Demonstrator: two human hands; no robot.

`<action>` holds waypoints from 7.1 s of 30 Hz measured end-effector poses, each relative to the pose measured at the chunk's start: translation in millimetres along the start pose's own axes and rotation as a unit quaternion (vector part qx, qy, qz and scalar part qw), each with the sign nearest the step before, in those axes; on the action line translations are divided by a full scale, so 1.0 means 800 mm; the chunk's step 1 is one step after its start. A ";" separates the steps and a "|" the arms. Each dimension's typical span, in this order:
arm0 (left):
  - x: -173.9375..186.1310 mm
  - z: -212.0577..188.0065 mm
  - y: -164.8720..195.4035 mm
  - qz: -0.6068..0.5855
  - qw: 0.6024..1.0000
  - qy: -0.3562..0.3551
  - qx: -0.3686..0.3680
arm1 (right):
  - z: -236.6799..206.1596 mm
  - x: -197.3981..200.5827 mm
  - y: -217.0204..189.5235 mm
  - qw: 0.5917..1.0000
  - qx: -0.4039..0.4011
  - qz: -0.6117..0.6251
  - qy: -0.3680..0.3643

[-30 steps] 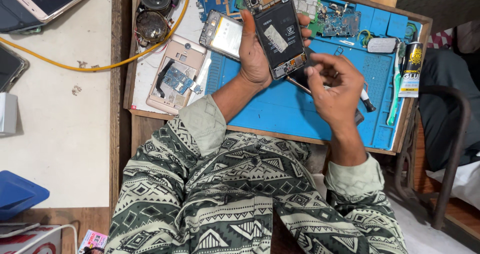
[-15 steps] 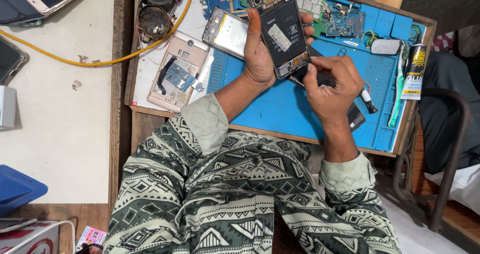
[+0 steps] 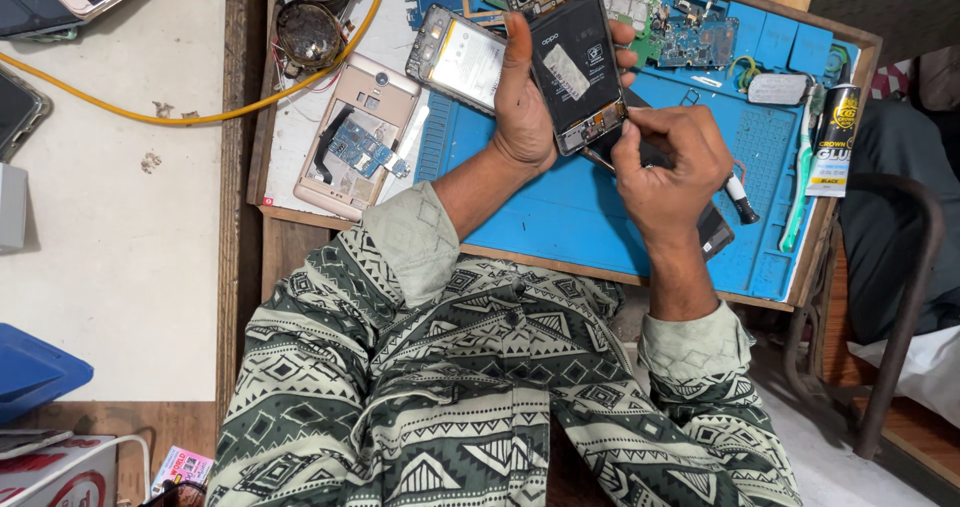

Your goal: The person repairs a smartphone at a workbench, using a screwdriver to unscrew and pry open the phone's back cover and internal components. They handle the battery, mid-frame, and small screws, then align the cover and press it back onto the phone body.

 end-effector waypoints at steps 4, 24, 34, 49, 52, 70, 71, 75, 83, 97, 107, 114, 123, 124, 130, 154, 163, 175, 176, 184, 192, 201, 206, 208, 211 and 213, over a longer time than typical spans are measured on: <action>-0.001 -0.001 0.001 -0.007 1.000 0.015 0.010 | -0.002 -0.004 0.013 0.991 -0.084 0.098 -0.022; 0.010 -0.002 -0.002 -0.003 1.000 0.003 0.019 | -0.011 -0.004 0.034 0.948 -0.159 0.271 -0.053; 0.004 -0.002 0.001 0.006 1.000 0.014 0.026 | -0.012 -0.005 0.045 0.908 -0.224 0.347 -0.065; 0.005 -0.005 0.003 0.015 1.000 0.002 0.027 | -0.013 -0.001 0.042 0.904 -0.211 0.364 -0.078; 0.004 -0.004 0.003 0.011 1.000 0.003 0.027 | -0.013 0.001 0.042 0.914 -0.195 0.347 -0.080; -0.006 -0.003 0.008 -0.010 0.999 -0.032 0.036 | -0.015 0.009 0.020 0.956 -0.078 0.282 -0.037; -0.006 -0.002 0.007 -0.008 0.999 -0.035 0.035 | -0.015 0.010 0.018 0.959 -0.071 0.273 -0.032; -0.010 0.002 0.009 -0.009 0.997 -0.067 0.033 | -0.013 0.013 0.014 0.971 -0.027 0.234 -0.026; -0.013 0.001 0.010 -0.030 0.997 -0.063 0.044 | -0.012 0.015 0.013 0.972 -0.025 0.231 -0.035; -0.017 0.002 0.014 -0.018 0.996 -0.074 0.052 | -0.015 0.015 0.022 0.947 -0.069 0.311 -0.051; -0.016 0.003 0.014 0.003 0.996 -0.075 0.048 | -0.014 0.016 0.022 0.934 -0.102 0.336 -0.063; -0.017 0.001 0.016 -0.014 0.995 -0.073 0.059 | -0.014 0.023 -0.002 0.974 -0.036 0.220 -0.037; -0.020 -0.001 0.019 -0.015 0.995 -0.073 0.066 | -0.010 0.029 -0.012 0.989 0.036 0.140 -0.012; -0.019 -0.001 0.019 -0.014 0.995 -0.072 0.066 | -0.010 0.030 -0.013 0.990 0.039 0.138 -0.011; -0.019 -0.001 0.018 -0.018 0.995 -0.062 0.071 | -0.007 0.030 -0.014 0.991 0.063 0.122 -0.002; -0.007 -0.001 0.003 -0.012 0.998 -0.036 0.058 | -0.014 0.013 0.028 0.932 -0.142 0.327 -0.058; -0.001 -0.002 -0.003 -0.004 0.999 -0.018 0.046 | -0.013 0.010 0.029 0.933 -0.152 0.320 -0.065; -0.007 -0.001 -0.001 -0.007 0.999 0.011 0.049 | -0.012 0.009 0.032 0.935 -0.151 0.316 -0.057; -0.007 -0.001 -0.001 -0.010 0.999 0.015 0.051 | -0.012 0.009 0.033 0.936 -0.154 0.310 -0.059; -0.007 0.001 0.000 0.008 0.998 0.019 0.055 | -0.016 0.006 0.042 0.939 -0.165 0.297 -0.055; -0.009 0.000 0.000 0.032 0.997 0.026 0.061 | -0.014 0.011 0.031 0.959 -0.148 0.233 -0.058; -0.012 0.003 0.002 0.012 0.995 -0.015 0.095 | -0.009 0.022 0.016 0.989 -0.060 0.131 -0.031; -0.016 -0.001 0.007 0.006 0.993 -0.038 0.109 | -0.010 0.028 0.004 0.998 0.058 -0.011 0.031; -0.016 -0.004 0.006 0.005 0.993 -0.040 0.114 | -0.011 0.031 0.002 0.993 0.097 -0.037 0.048; -0.016 -0.004 0.005 0.012 0.995 -0.036 0.097 | -0.013 0.031 0.002 0.990 0.110 -0.028 0.082; -0.014 0.000 0.007 0.018 0.997 -0.027 0.064 | -0.014 0.032 0.004 0.991 0.093 0.002 0.091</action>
Point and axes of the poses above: each hand's wrist, its own z-axis towards the middle knuckle, its own x-axis out of the back of the hand, y = z × x, the point moved 1 cm from there along z, towards the middle knuckle, and after that the axes turned 14 degrees about -z, right-handed, at the moved point
